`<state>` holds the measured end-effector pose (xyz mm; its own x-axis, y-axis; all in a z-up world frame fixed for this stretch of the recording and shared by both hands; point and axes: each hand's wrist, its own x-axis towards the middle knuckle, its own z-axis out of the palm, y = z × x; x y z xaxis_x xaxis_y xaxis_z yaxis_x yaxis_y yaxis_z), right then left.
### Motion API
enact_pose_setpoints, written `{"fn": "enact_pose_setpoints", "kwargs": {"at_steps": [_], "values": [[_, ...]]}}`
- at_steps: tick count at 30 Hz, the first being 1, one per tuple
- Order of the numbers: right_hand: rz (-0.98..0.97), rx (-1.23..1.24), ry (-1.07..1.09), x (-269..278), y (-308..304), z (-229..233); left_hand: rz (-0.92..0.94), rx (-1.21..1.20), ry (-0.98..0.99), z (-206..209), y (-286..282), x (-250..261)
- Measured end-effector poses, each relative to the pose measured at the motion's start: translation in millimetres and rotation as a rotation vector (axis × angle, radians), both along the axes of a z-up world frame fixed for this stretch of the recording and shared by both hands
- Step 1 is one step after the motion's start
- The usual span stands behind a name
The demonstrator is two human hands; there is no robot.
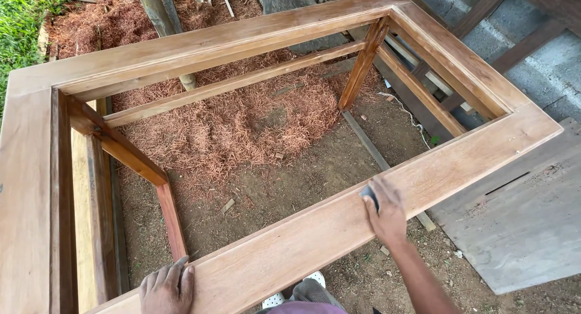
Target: Sanding the surface of a large wooden frame using a piece of sandpaper.
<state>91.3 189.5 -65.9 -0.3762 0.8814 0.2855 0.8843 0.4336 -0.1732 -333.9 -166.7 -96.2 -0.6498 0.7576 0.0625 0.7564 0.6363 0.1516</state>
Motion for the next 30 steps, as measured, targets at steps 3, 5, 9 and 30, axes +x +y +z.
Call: {"fn": "enact_pose_setpoints", "kwargs": {"at_steps": [3,5,9,30], "values": [[0.135,0.048,0.173,-21,-33,-2,-0.002,0.008,-0.016,-1,-3,-2],[0.320,0.037,0.268,-47,-66,18,-0.096,0.136,0.079,-7,-4,-4],[0.572,0.006,0.292,-66,-126,-5,-0.133,0.216,0.067,-1,-12,-3],[-0.035,-0.028,-0.028,185,176,30,-0.229,0.398,-0.092,-21,132,105]]}}
